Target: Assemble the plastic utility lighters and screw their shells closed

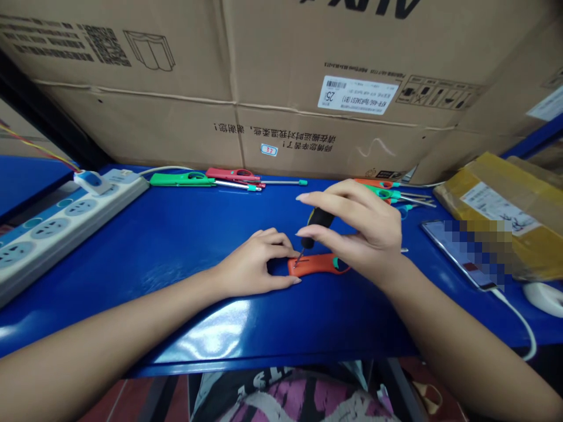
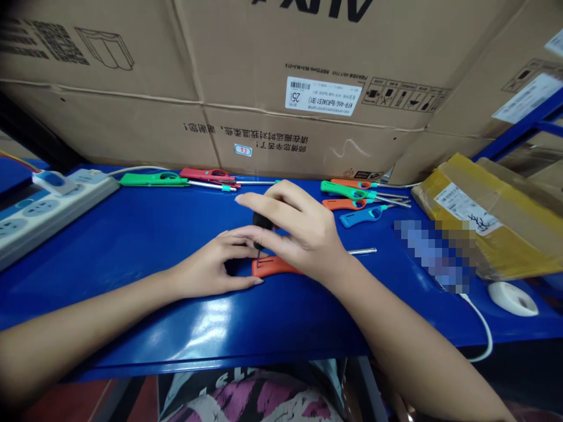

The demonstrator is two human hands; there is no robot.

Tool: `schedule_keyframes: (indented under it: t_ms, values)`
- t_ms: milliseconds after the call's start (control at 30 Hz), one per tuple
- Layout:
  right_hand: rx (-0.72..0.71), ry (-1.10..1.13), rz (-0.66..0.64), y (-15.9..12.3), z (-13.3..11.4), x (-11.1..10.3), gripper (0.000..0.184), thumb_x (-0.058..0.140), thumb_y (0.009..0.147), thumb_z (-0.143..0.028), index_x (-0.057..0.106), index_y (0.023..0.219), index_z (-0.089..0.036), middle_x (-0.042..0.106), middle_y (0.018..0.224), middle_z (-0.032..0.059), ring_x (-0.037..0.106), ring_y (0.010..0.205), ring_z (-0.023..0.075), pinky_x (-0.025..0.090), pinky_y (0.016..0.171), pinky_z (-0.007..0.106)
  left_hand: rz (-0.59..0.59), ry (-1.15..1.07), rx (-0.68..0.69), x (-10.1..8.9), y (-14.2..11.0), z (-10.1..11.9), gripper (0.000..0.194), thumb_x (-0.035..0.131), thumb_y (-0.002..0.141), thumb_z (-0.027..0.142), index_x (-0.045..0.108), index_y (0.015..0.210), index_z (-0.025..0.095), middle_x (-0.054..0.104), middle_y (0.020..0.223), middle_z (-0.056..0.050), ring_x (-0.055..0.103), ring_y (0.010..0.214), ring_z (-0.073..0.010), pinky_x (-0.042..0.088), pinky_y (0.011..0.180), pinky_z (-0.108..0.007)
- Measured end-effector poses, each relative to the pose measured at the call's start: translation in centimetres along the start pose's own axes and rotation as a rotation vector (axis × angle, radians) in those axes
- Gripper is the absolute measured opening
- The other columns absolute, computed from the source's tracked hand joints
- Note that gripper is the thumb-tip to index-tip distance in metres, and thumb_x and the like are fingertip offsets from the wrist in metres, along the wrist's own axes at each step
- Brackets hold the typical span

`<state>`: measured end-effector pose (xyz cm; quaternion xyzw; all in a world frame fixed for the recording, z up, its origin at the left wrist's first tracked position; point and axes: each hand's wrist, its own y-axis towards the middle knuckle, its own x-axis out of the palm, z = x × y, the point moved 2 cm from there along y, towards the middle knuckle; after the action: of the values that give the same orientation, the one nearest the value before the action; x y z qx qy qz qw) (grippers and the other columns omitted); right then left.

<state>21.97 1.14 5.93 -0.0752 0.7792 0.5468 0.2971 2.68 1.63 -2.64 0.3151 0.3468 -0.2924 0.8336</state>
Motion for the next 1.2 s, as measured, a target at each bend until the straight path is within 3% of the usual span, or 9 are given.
schedule_keyframes:
  t_ms: [167, 333, 533, 700, 867, 1000, 1067, 1133, 1200]
  values:
    - [0.101, 0.187, -0.191, 0.3, 0.3, -0.6, 0.039, 0.051, 0.100, -0.018, 0.061, 0.137, -0.024, 0.069, 0.130, 0.0083, 0.068, 0.110, 0.0214, 0.057, 0.096, 0.041, -0.011, 0.016, 0.009, -0.1, 0.0, 0.2, 0.036, 0.076, 0.085, 0.044, 0.074, 0.112, 0.021, 0.070, 0.101, -0.005, 0.063, 0.097, -0.0224, 0.043, 0.092, -0.039]
    - [0.086, 0.061, -0.048, 0.5, -0.1, -0.8, 0.026, 0.076, 0.087, -0.031, 0.074, 0.112, -0.024, 0.074, 0.095, 0.0053, 0.069, 0.085, 0.0198, 0.061, 0.075, 0.034, 0.012, 0.018, 0.015, 0.1, 0.0, 0.0, 0.033, 0.075, 0.086, 0.045, 0.074, 0.108, 0.021, 0.072, 0.104, -0.005, 0.063, 0.100, -0.0239, 0.045, 0.092, -0.040]
    - [0.076, 0.126, -0.191, 0.2, -0.6, -0.5, 0.045, 0.054, 0.099, -0.019, 0.055, 0.144, -0.022, 0.068, 0.134, 0.0090, 0.068, 0.114, 0.0222, 0.057, 0.100, 0.040, -0.016, 0.037, 0.002, 0.1, -0.2, -0.1, 0.036, 0.074, 0.087, 0.047, 0.074, 0.112, 0.022, 0.071, 0.110, -0.006, 0.063, 0.106, -0.0256, 0.042, 0.100, -0.044]
    - [-0.003, -0.016, -0.050, 0.2, -0.8, -0.8, 0.032, 0.072, 0.091, -0.034, 0.070, 0.121, -0.026, 0.074, 0.099, 0.0058, 0.070, 0.092, 0.0216, 0.061, 0.084, 0.037, 0.011, 0.017, 0.004, 0.0, -0.1, 0.0, 0.036, 0.077, 0.085, 0.045, 0.074, 0.113, 0.022, 0.073, 0.104, -0.005, 0.063, 0.101, -0.0246, 0.044, 0.096, -0.042]
    - [0.089, 0.109, -0.224, 0.3, -0.8, -0.9, 0.041, 0.050, 0.101, -0.023, 0.057, 0.141, -0.024, 0.067, 0.133, 0.0093, 0.068, 0.113, 0.0228, 0.055, 0.101, 0.043, -0.003, 0.010, 0.005, 0.1, 0.0, 0.0, 0.035, 0.076, 0.085, 0.045, 0.075, 0.110, 0.022, 0.071, 0.104, -0.006, 0.064, 0.101, -0.0241, 0.045, 0.094, -0.041]
    - [0.038, 0.032, -0.064, 0.1, -0.6, -0.5, 0.023, 0.067, 0.093, -0.028, 0.070, 0.116, -0.024, 0.074, 0.098, 0.0057, 0.070, 0.089, 0.0207, 0.061, 0.079, 0.037, 0.010, 0.015, 0.009, 0.2, 0.0, -0.2, 0.038, 0.076, 0.085, 0.047, 0.074, 0.114, 0.023, 0.072, 0.109, -0.006, 0.064, 0.106, -0.0255, 0.044, 0.098, -0.042]
    - [-0.022, -0.050, 0.011, 0.0, -0.7, -0.4, 0.017, 0.068, 0.093, -0.029, 0.071, 0.108, -0.023, 0.073, 0.088, 0.0047, 0.068, 0.082, 0.0206, 0.060, 0.077, 0.037, 0.006, 0.017, 0.009, 0.2, 0.0, -0.2, 0.037, 0.076, 0.085, 0.047, 0.074, 0.114, 0.023, 0.072, 0.110, -0.006, 0.064, 0.106, -0.0253, 0.044, 0.097, -0.041]
    - [-0.016, -0.027, -0.051, 0.0, -0.8, -0.2, 0.028, 0.056, 0.099, -0.025, 0.065, 0.125, -0.020, 0.074, 0.105, 0.0083, 0.069, 0.092, 0.0215, 0.059, 0.086, 0.040, 0.000, 0.016, 0.009, 0.2, 0.0, -0.1, 0.036, 0.076, 0.085, 0.046, 0.074, 0.112, 0.022, 0.071, 0.106, -0.005, 0.064, 0.102, -0.0239, 0.044, 0.094, -0.040]
    - [0.039, 0.062, -0.186, -0.1, -0.8, -0.2, 0.044, 0.043, 0.102, -0.018, 0.049, 0.146, -0.018, 0.065, 0.133, 0.0127, 0.067, 0.107, 0.0222, 0.055, 0.097, 0.043, -0.003, 0.017, 0.009, 0.1, 0.0, 0.0, 0.035, 0.076, 0.085, 0.045, 0.074, 0.110, 0.020, 0.071, 0.102, -0.005, 0.064, 0.099, -0.0228, 0.044, 0.093, -0.040]
